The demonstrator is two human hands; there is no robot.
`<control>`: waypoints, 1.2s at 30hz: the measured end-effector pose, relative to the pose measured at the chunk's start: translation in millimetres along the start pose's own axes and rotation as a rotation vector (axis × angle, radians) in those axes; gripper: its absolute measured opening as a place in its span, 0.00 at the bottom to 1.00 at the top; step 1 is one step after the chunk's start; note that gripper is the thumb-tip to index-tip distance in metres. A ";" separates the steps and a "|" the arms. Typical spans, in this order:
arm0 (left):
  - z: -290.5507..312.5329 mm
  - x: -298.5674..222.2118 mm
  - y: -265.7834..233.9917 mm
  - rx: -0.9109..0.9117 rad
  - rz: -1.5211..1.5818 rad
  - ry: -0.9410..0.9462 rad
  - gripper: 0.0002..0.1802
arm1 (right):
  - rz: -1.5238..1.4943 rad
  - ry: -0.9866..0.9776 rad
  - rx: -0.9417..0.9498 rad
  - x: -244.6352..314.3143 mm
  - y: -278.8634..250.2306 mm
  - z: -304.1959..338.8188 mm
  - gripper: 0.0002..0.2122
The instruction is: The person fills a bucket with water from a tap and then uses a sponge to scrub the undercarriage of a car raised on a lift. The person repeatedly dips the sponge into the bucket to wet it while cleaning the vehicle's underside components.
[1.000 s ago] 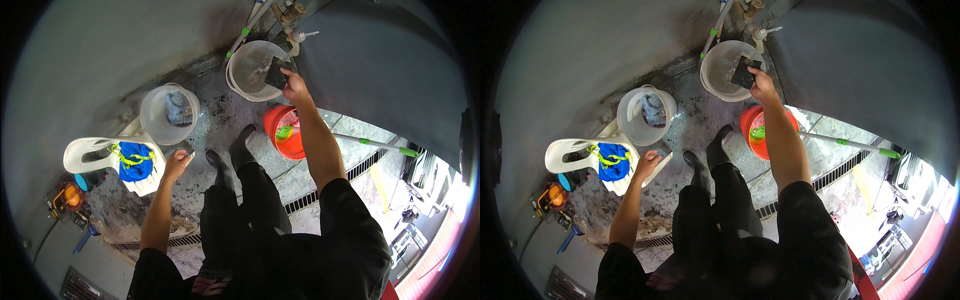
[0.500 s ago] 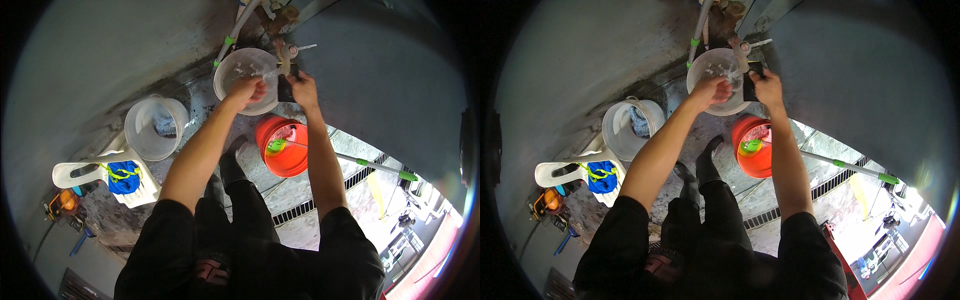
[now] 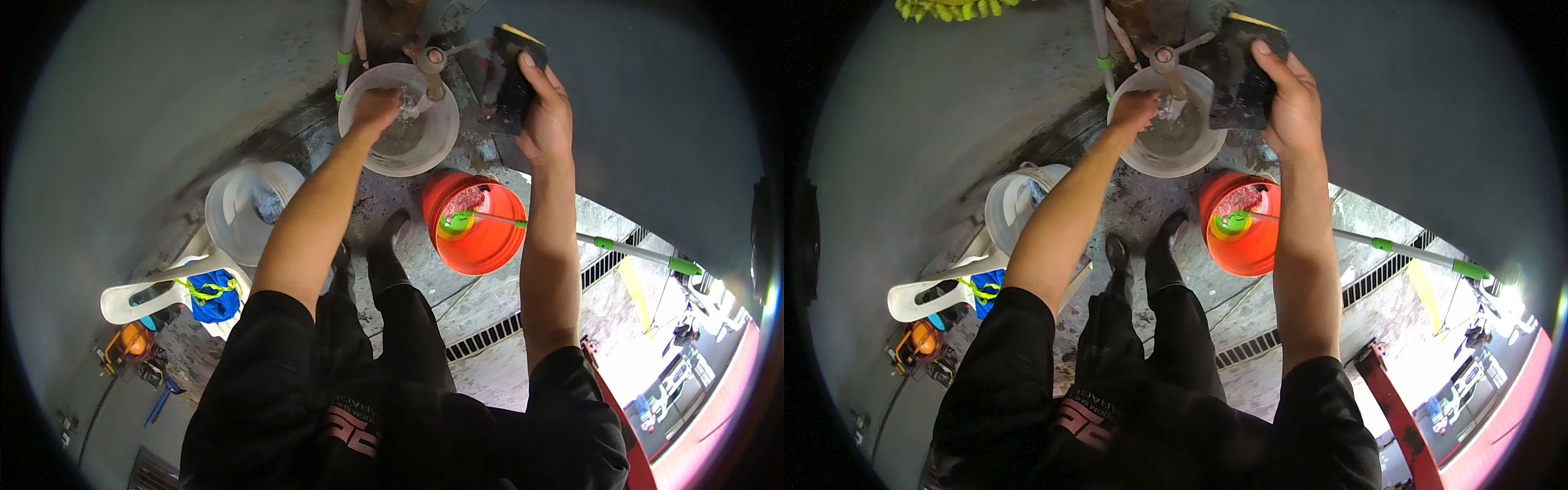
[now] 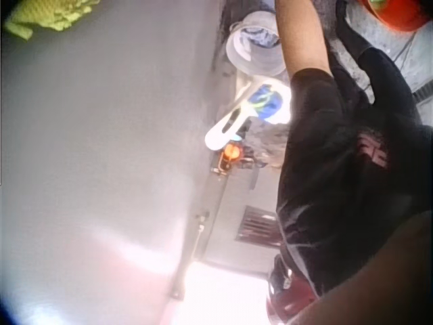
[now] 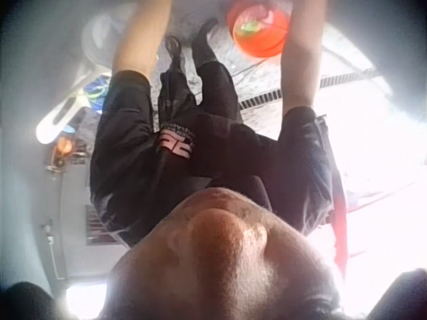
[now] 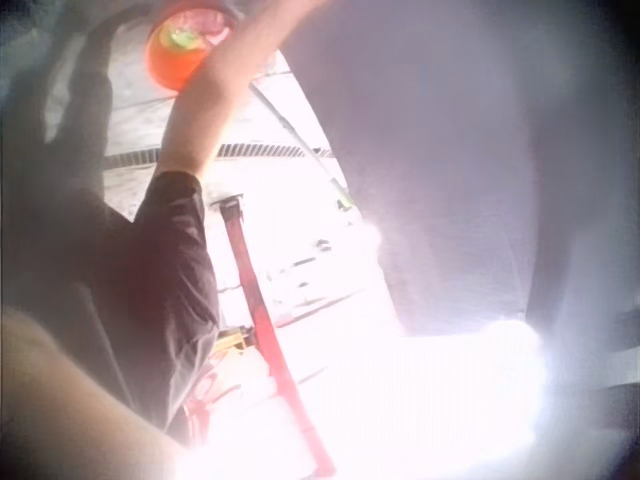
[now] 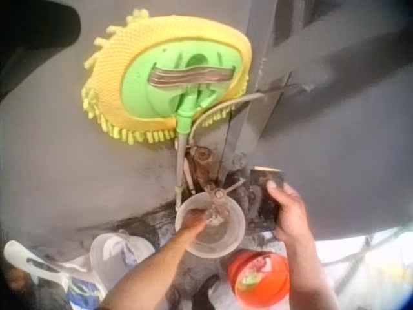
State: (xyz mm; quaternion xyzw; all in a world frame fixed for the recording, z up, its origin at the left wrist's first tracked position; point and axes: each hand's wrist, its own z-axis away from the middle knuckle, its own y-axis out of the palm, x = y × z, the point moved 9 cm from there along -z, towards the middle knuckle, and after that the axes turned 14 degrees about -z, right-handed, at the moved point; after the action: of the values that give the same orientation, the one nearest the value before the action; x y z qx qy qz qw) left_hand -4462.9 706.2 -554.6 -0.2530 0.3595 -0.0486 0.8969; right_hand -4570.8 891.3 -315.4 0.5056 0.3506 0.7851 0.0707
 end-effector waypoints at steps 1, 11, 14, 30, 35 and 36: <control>-4.4 23.6 -9.3 -0.054 -0.041 -0.033 0.22 | -0.024 -0.002 0.036 -1.8 9.4 -0.1 0.14; 18.9 188.8 21.5 0.095 0.250 -0.574 0.42 | -0.086 -0.102 0.093 -11.2 26.8 3.6 0.12; 8.0 205.2 58.1 0.220 0.397 -0.554 0.38 | -0.134 -0.038 -0.053 -9.8 35.2 14.9 0.09; -7.9 202.8 77.2 0.669 0.496 -0.214 0.16 | 0.417 -0.580 -0.215 -50.4 67.2 147.1 0.14; 45.2 233.8 29.1 0.535 0.318 -0.236 0.17 | 0.527 -0.496 -0.516 -20.4 5.1 222.1 0.14; 45.0 235.7 17.0 0.469 0.150 -0.174 0.20 | 0.502 -0.390 -0.563 -25.1 -13.4 231.3 0.14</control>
State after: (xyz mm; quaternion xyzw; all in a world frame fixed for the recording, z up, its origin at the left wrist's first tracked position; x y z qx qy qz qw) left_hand -4260.8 676.4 -681.5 -0.0140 0.2776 -0.0421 0.9597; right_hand -4367.0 1000.4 -286.3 0.6756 -0.0313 0.7325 0.0776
